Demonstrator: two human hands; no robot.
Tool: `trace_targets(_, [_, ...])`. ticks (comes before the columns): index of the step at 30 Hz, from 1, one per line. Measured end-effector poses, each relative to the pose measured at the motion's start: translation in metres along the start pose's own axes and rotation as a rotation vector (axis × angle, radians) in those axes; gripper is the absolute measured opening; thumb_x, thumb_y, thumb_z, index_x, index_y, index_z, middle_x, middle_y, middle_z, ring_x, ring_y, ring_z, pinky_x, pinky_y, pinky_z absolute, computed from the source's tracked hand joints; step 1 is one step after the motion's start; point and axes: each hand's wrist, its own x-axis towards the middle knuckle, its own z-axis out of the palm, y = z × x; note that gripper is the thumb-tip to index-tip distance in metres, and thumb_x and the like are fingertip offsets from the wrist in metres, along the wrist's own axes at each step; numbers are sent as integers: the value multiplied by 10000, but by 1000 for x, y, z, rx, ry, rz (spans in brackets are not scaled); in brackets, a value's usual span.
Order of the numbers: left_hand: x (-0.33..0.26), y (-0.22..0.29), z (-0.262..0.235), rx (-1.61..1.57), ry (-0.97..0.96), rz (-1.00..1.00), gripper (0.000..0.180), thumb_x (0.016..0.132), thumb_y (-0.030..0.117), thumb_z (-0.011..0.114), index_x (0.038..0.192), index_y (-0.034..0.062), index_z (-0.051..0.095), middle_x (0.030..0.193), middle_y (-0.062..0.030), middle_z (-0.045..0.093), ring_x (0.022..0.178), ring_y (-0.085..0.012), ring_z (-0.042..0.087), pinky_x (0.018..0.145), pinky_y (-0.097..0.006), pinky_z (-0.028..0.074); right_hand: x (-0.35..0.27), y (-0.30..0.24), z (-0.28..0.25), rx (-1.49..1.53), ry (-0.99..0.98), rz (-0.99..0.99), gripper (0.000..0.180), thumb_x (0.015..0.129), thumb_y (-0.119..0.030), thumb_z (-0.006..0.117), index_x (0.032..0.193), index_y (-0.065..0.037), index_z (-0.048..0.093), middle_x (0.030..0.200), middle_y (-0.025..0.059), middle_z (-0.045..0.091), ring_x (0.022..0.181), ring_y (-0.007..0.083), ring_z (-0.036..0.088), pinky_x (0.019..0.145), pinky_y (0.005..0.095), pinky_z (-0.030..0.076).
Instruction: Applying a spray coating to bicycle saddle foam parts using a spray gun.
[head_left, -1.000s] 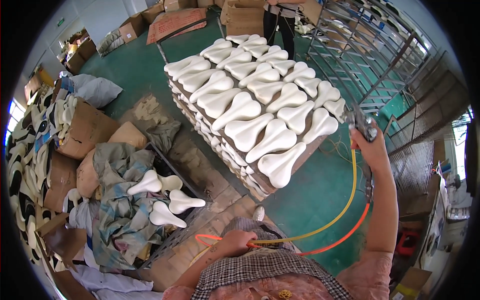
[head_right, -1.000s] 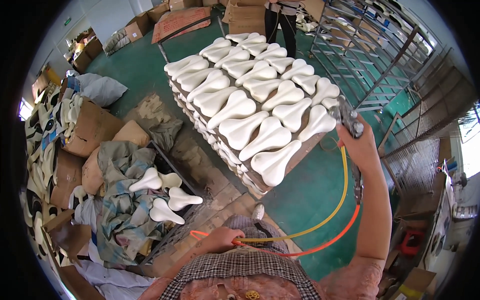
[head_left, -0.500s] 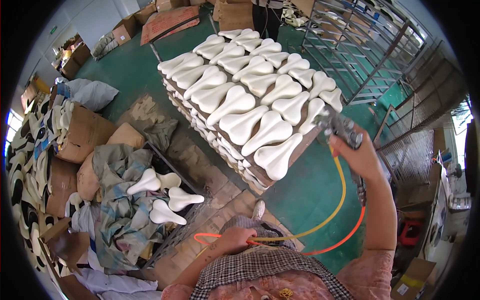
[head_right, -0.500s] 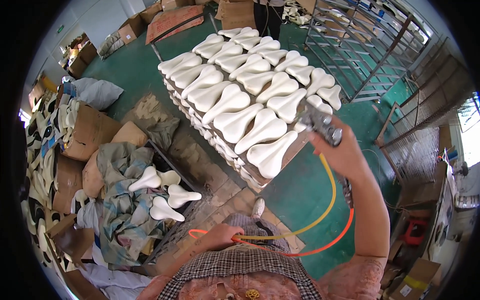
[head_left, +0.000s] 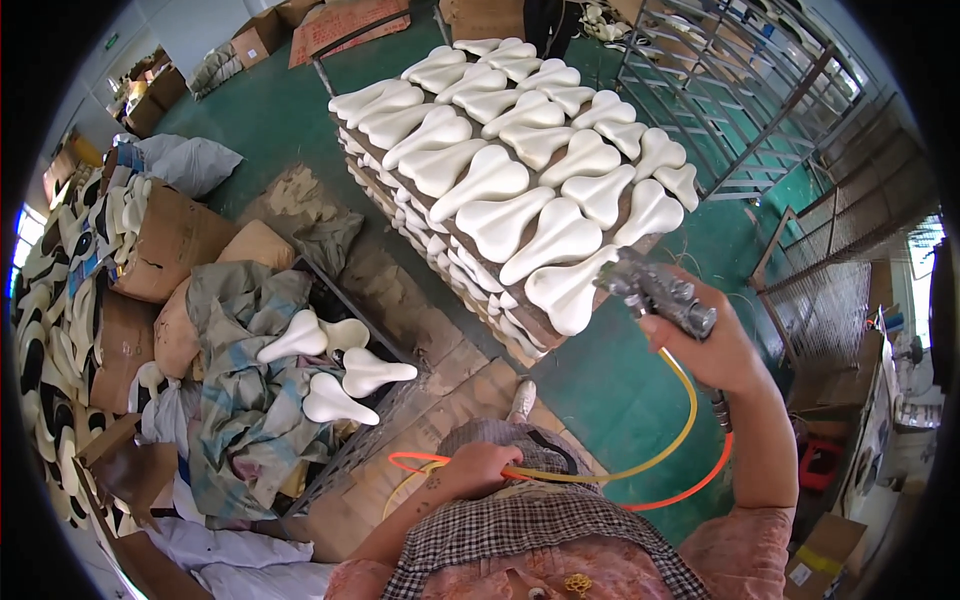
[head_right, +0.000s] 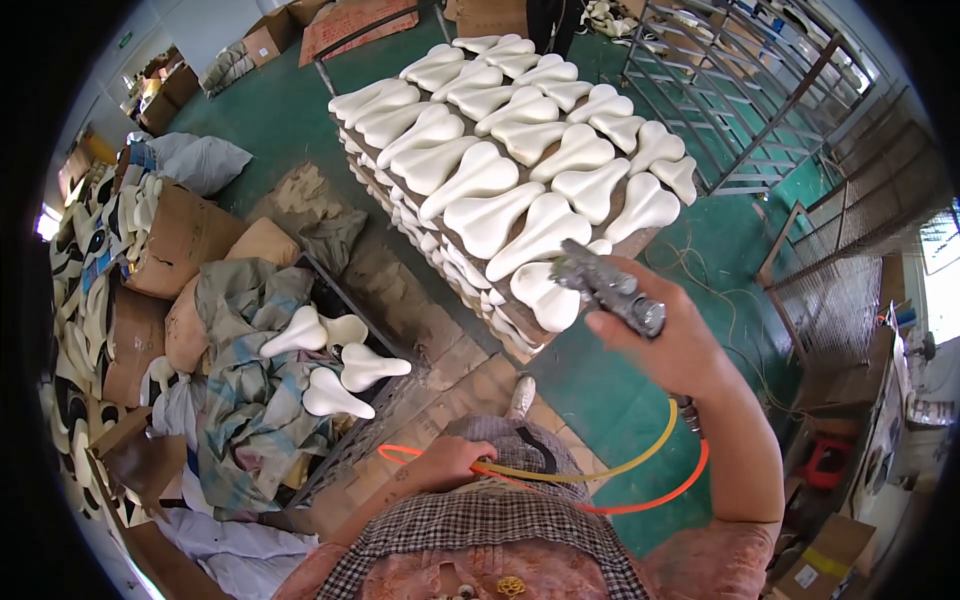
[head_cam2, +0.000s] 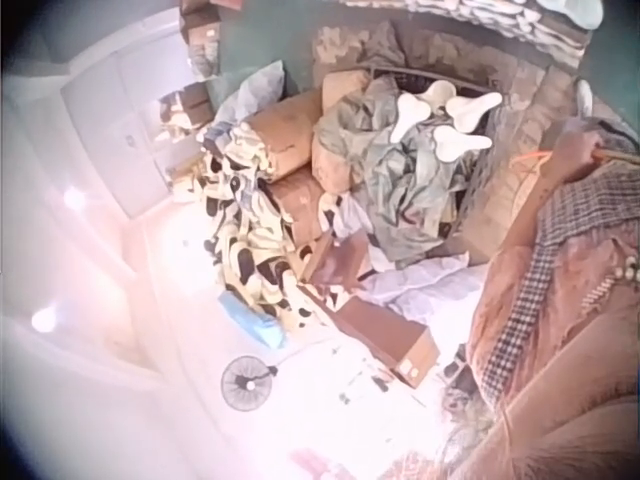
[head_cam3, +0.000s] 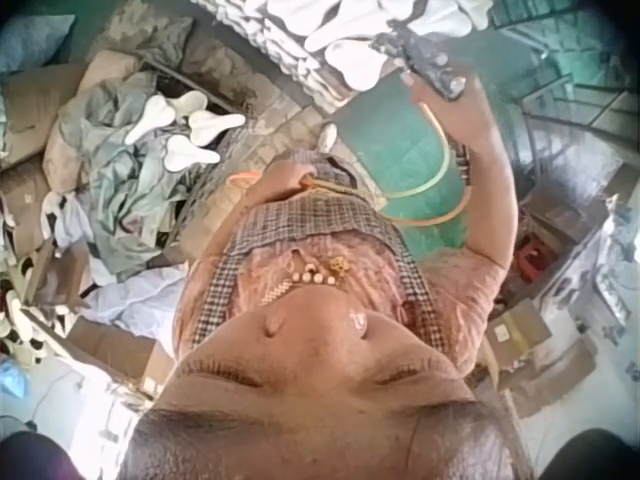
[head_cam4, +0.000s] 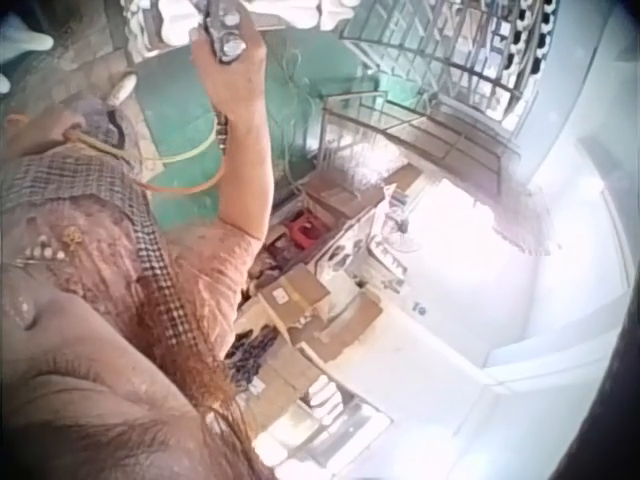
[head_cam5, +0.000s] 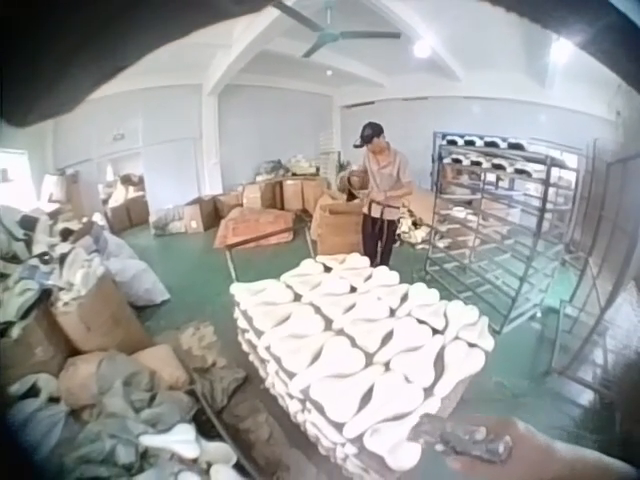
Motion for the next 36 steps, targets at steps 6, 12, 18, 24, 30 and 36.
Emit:
trace_targets(6, [-4,7,1,-15,-1,4,300,790,314,574,1002,104,604,833,-177,639,808,-368,604,697,-463,459,18,0,-1,-35,57,5,413,837,-116,644,1204,14,507,777,1,578,619,68,534,576,218,456])
trace_targets(12, [8,17,2,-28,-9,-28,306,780,316,583,992,97,612,853,-176,643,816,-362,610,703,-459,471,7,14,-30,-64,40,39,344,833,-142,645,1133,0,552,742,5,573,600,68,537,557,226,452])
trace_targets(18, [47,33,19,-5,20,32,308,798,345,566,1003,119,606,794,-173,634,777,-374,600,669,-471,449,26,63,-132,-155,479,165,259,832,-176,650,1025,-12,597,669,-9,558,556,62,523,538,229,446])
trace_targets(24, [90,66,31,19,-8,-35,315,805,350,558,1016,120,603,813,-183,634,781,-382,599,682,-476,450,14,72,-149,-2,284,83,282,829,-143,648,1068,-6,590,712,-7,566,581,59,527,546,221,446])
trace_targets(30, [115,97,48,-6,20,-27,295,794,330,560,968,96,608,802,-176,638,767,-367,611,665,-478,463,16,86,-177,-45,272,21,296,829,-134,645,1087,-3,582,725,-10,564,584,57,521,547,219,445])
trace_targets(36, [116,100,62,-5,6,-43,292,795,326,562,972,97,600,801,-170,639,765,-364,610,660,-476,455,8,100,-201,-82,438,94,295,826,-138,650,1080,-2,584,727,-13,570,579,58,526,546,224,448])
